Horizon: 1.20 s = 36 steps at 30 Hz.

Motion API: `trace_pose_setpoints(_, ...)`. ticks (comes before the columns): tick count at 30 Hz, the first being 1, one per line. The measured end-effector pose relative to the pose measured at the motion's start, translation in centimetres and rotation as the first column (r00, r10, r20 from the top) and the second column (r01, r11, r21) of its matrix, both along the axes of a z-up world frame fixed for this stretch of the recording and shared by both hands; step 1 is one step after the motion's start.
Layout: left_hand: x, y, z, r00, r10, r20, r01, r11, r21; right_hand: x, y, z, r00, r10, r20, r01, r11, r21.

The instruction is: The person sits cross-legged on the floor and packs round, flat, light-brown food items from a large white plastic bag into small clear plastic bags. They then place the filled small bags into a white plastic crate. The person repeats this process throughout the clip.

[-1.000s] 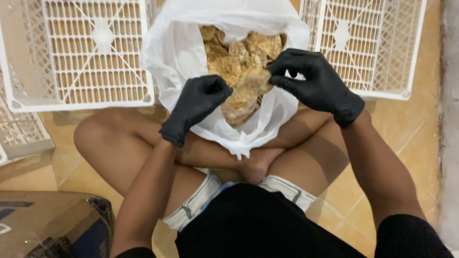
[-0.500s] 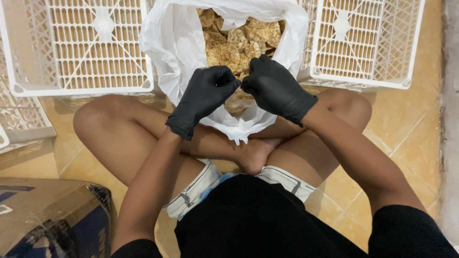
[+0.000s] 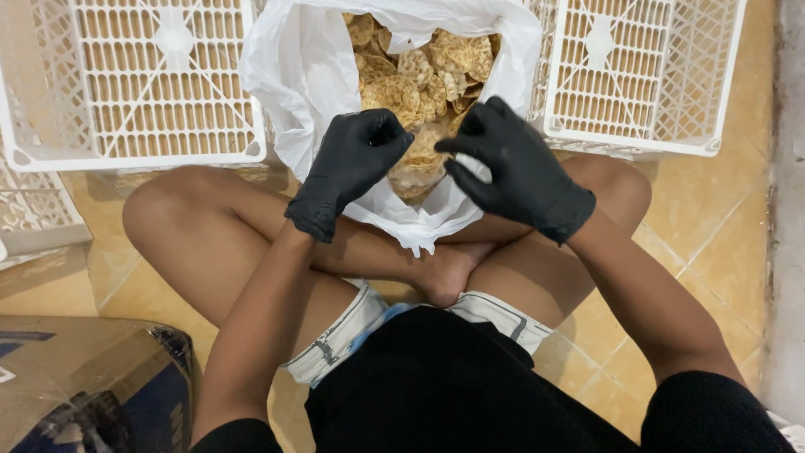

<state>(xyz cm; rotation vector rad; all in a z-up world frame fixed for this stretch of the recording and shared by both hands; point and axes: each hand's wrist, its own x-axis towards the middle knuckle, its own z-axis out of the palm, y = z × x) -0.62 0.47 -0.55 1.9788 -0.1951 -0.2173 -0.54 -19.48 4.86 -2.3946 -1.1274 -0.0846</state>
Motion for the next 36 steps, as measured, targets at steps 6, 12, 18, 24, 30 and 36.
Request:
trace_pose_setpoints(6, 0.4, -0.2, -0.4, 1.000, -0.003, -0.015, 0.003, 1.000, 0.021, -1.1, -0.2, -0.7, 0.999, -0.037, 0.005, 0.037, 0.998, 0.043)
trace_pose_setpoints(12, 0.4, 0.0, -0.7, 1.000, 0.003, -0.006, -0.003, 0.999, -0.034, -1.3, -0.1, -3.2, 0.953, -0.269, -0.141, 0.243, 0.954, -0.175)
trace_pose_setpoints(18, 0.6, 0.4, -0.8, 0.999, 0.016, -0.037, -0.020, 0.993, -0.114, -0.3, -0.3, -2.4, 0.910, -0.239, -0.340, 0.278, 0.958, 0.072)
trace_pose_setpoints(24, 1.1, 0.5, -1.9, 0.998, 0.008, -0.063, -0.017, 0.991, -0.136, 3.8, 1.4, -3.7, 0.924, -0.256, -0.285, 0.313, 0.934, 0.174)
trace_pose_setpoints(30, 1.4, 0.9, -2.0, 1.000, -0.016, -0.023, 0.012, 0.988, -0.155, 9.5, 4.3, -8.6, 0.989, -0.104, -0.110, 0.125, 0.971, 0.205)
trace_pose_setpoints(36, 1.6, 0.7, -1.9, 0.998, 0.015, -0.053, -0.023, 0.988, -0.156, 15.6, 7.2, -14.9, 0.942, -0.167, 0.292, 0.162, 0.986, 0.042)
